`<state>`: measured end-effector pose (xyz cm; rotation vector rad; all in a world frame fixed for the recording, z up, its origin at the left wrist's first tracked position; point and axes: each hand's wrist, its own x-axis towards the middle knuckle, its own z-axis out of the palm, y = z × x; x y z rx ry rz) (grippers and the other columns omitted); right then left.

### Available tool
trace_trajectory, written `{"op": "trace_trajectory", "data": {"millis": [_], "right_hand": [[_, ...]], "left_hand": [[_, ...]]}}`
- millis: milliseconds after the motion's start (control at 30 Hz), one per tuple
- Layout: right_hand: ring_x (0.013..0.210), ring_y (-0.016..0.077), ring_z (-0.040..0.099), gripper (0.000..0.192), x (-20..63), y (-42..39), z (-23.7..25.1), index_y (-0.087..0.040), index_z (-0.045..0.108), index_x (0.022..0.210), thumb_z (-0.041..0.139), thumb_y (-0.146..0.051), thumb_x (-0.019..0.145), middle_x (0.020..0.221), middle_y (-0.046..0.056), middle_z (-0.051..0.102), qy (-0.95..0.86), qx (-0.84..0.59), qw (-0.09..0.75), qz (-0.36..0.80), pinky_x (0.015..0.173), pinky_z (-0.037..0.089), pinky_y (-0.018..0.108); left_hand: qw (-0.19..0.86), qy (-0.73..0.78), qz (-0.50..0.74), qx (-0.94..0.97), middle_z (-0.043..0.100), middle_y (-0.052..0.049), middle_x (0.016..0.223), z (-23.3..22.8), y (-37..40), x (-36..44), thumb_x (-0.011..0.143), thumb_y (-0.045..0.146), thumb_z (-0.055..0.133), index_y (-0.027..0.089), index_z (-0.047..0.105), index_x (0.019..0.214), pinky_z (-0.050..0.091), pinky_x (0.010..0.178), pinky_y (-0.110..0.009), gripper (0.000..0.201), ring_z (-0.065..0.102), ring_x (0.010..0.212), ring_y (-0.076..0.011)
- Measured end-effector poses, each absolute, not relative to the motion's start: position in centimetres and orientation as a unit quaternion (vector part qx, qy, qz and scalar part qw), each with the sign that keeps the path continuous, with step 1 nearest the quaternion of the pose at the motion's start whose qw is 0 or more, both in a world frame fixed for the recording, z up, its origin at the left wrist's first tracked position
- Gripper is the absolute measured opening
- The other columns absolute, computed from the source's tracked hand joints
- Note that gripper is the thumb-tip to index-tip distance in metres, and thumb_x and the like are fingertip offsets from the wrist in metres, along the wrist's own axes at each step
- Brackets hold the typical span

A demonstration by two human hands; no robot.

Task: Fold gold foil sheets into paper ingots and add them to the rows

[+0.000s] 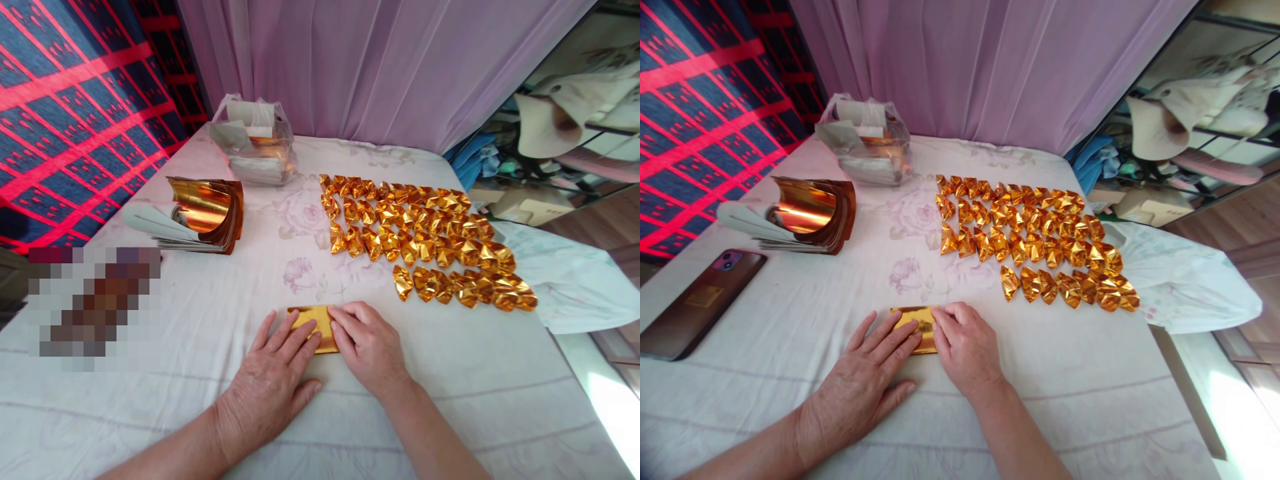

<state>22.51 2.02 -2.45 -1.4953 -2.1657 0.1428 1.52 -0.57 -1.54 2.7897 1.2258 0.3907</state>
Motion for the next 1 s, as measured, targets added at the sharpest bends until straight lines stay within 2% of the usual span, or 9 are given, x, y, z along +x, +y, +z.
{"op": "trace_trajectory", "data": {"millis": [467, 667, 767, 1000], "right_hand": [[0.082, 0.0159, 0.063, 0.028, 22.5, 2.0, -2.3, -0.021, 0.072, 0.109, 0.048, -0.022, 0.096, 0.090, 0.004, 0.068, -0.794, -0.551, 0.252, 0.058, 0.076, 0.048, 0.026], [0.088, 0.0168, 0.066, 0.030, 22.2, 2.3, -2.5, -0.021, 0.067, 0.117, 0.048, -0.029, 0.095, 0.103, 0.006, 0.067, -0.765, -0.582, 0.268, 0.060, 0.076, 0.051, 0.027], [0.087, 0.0177, 0.066, 0.030, 21.9, 2.6, -2.3, -0.022, 0.065, 0.119, 0.050, -0.031, 0.093, 0.104, 0.006, 0.066, -0.750, -0.612, 0.242, 0.065, 0.073, 0.051, 0.027], [0.085, 0.0163, 0.065, 0.019, 21.6, 3.6, -0.7, -0.026, 0.067, 0.103, 0.058, -0.023, 0.087, 0.102, 0.002, 0.064, -0.726, -0.654, 0.159, 0.141, 0.074, 0.047, 0.027]], "left_hand": [[0.056, 0.416, 0.161, 0.893, 0.062, -0.005, 0.135, -1.9, -0.7, 1.8, 0.094, 0.048, 0.051, 0.021, 0.059, 0.131, 0.018, 0.120, -0.053, 0.046, 0.046, 0.135, -0.0304], [0.057, 0.414, 0.161, 0.894, 0.062, -0.006, 0.135, -1.7, -0.6, 1.8, 0.094, 0.047, 0.052, 0.021, 0.058, 0.132, 0.017, 0.120, -0.053, 0.046, 0.046, 0.135, -0.0304], [0.059, 0.415, 0.159, 0.894, 0.062, -0.006, 0.134, -1.7, -0.6, 1.9, 0.093, 0.046, 0.053, 0.021, 0.059, 0.132, 0.017, 0.120, -0.054, 0.046, 0.046, 0.135, -0.0302], [0.039, 0.417, 0.157, 0.894, 0.063, -0.004, 0.134, -1.9, -0.6, 1.9, 0.094, 0.049, 0.051, 0.021, 0.061, 0.129, 0.010, 0.121, -0.052, 0.046, 0.046, 0.134, -0.0302]]}}
